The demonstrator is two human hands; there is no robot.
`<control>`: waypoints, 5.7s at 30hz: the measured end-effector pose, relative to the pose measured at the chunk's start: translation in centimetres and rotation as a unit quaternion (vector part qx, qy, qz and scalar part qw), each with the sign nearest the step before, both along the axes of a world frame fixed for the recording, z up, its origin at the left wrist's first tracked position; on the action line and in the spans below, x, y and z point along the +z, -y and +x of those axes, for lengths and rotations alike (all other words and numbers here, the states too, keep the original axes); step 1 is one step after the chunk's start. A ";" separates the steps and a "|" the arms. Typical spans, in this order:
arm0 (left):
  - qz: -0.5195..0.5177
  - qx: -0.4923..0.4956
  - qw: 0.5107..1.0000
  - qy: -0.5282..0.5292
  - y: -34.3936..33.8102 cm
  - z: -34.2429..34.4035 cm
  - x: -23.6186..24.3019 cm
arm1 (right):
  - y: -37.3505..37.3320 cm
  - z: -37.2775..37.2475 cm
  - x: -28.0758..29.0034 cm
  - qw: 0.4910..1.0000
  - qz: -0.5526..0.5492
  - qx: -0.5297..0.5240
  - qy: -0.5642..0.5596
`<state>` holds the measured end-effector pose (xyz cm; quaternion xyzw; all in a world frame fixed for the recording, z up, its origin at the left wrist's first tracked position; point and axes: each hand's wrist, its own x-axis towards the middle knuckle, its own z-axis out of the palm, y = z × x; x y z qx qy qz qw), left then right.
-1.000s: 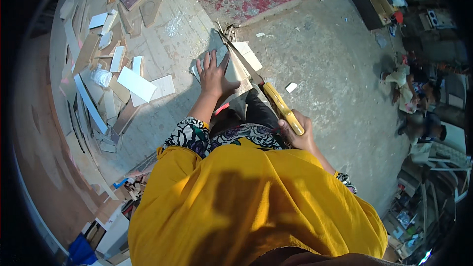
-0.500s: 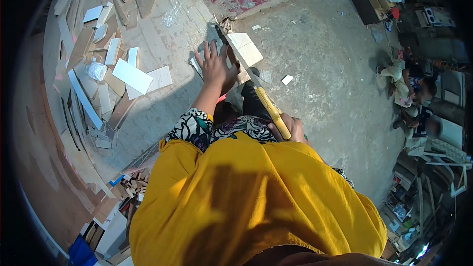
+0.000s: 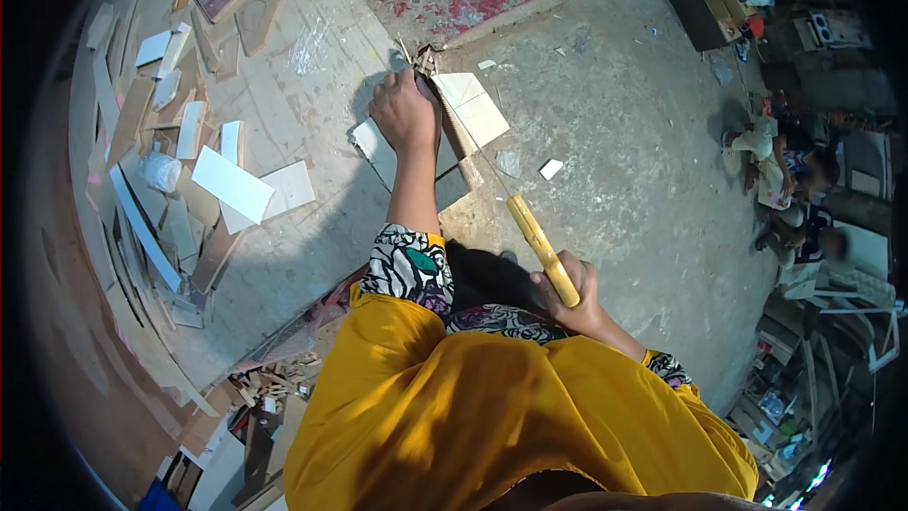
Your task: Sawing a small piece of wood with a hand saw.
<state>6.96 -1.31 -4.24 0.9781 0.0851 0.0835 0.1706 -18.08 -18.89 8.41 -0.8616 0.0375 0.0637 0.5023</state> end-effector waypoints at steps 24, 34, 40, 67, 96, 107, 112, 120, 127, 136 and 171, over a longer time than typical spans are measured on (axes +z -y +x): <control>0.250 -0.044 0.962 0.098 -1.0 1.0 -4.3 | -0.1 0.9 -2.3 0.996 0.062 0.032 0.056; 0.290 -0.008 0.956 0.040 -1.0 1.5 -4.4 | 1.1 -0.1 -2.5 0.996 0.033 0.040 0.077; 0.191 -0.068 0.972 0.121 -1.6 0.8 -5.1 | -0.4 4.5 -5.3 0.993 0.068 0.012 0.096; 0.109 -0.056 0.988 0.090 0.8 1.0 -1.0 | -0.6 7.6 -1.1 0.994 0.095 -0.045 0.027; -0.037 -0.034 0.996 0.076 -0.7 2.6 0.5 | -3.8 15.2 0.9 0.998 0.054 0.035 0.008; -0.027 -0.157 0.985 -0.061 -1.6 -2.9 2.9 | -0.4 11.4 -4.4 0.996 0.090 -0.004 0.019; 0.053 -0.217 0.963 -0.150 -2.4 -5.9 5.6 | -1.7 10.9 -3.2 0.996 0.066 0.025 0.046; -0.005 -0.190 0.980 -0.062 -2.6 -5.2 3.8 | -2.3 9.8 1.8 0.997 0.061 -0.014 -0.043; -0.007 -0.196 0.978 -0.074 -2.9 -4.8 3.8 | -1.0 6.7 5.2 0.999 -0.025 0.006 -0.021; 0.010 -0.245 0.967 -0.076 -3.3 -4.3 3.9 | 0.1 10.1 7.5 0.997 -0.029 -0.002 -0.074; 0.023 -0.236 0.970 -0.059 -3.2 -4.0 3.6 | -1.4 9.1 6.1 0.998 0.013 0.006 -0.065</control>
